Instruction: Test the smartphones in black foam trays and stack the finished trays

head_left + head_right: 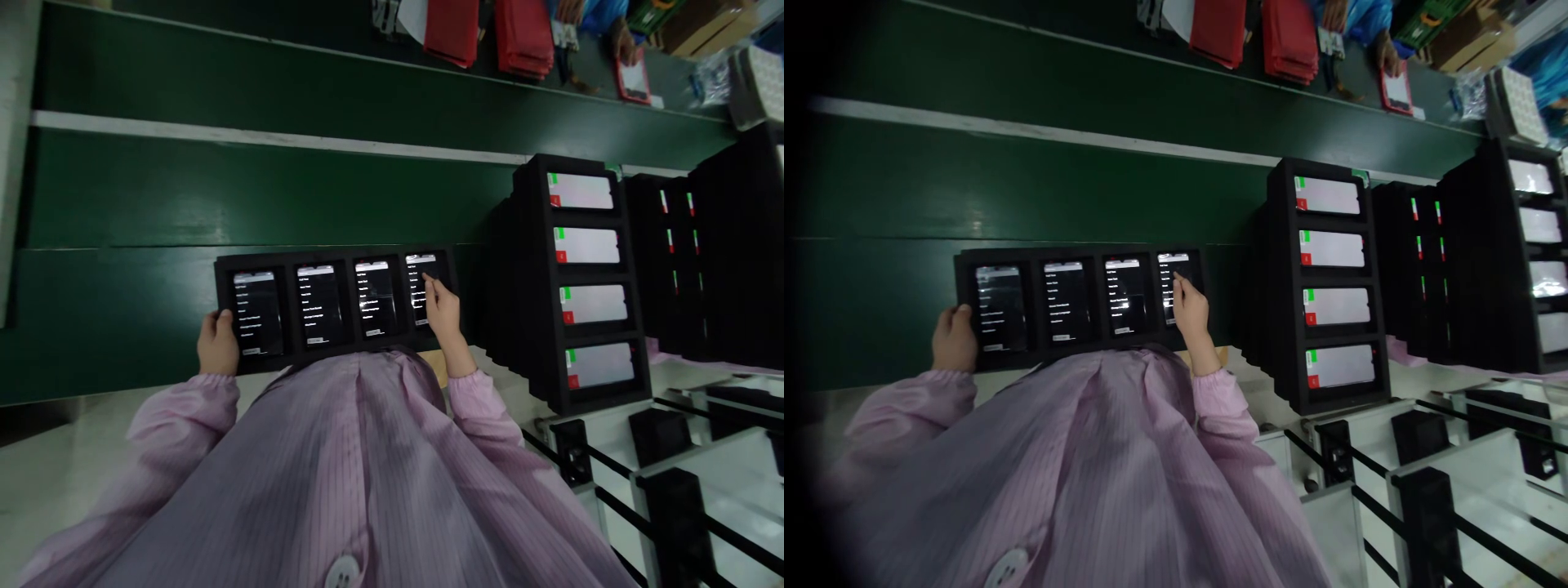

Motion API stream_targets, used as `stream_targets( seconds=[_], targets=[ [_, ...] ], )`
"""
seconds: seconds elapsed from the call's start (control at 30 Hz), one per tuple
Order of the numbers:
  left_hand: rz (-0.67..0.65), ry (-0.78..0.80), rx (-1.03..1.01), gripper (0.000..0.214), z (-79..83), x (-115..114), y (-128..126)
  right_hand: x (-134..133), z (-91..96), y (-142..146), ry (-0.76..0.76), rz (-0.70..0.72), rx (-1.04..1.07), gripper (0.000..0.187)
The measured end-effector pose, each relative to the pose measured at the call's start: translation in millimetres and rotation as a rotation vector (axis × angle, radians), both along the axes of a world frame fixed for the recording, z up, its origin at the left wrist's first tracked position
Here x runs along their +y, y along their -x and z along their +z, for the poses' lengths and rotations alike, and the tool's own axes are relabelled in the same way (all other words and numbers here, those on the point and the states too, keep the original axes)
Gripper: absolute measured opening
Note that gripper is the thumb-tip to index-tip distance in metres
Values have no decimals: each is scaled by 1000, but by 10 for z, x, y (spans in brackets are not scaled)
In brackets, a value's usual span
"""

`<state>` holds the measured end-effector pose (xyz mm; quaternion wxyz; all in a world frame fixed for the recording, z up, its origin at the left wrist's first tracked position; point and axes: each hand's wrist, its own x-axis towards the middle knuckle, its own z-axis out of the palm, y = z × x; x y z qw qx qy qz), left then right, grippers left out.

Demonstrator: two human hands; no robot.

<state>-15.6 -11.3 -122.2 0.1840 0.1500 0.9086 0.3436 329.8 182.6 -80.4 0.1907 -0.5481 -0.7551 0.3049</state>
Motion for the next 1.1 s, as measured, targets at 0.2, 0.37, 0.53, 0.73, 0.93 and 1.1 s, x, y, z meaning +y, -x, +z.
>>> stream_targets(
  seconds=[0.2,0.37,0.53,0.73,0.93,1.1],
  targets=[
    [89,34,-31,22,68,55,-62,80,8,36,21,-12,-34,39],
    [103,37,-56,21,78,59,-49,35,87,189,27,24,-65,38],
    [123,31,-71,20,100,78,-52,-89,175,523,106,270,-72,34],
    [147,-3,-102,19,87,85,-56,-171,252,809,130,310,-174,34],
    [123,-67,-159,23,28,53,-15,-339,247,1209,147,516,-140,35],
    [92,-95,-188,28,-27,104,104,-321,198,1332,138,506,-159,34]
  ],
)
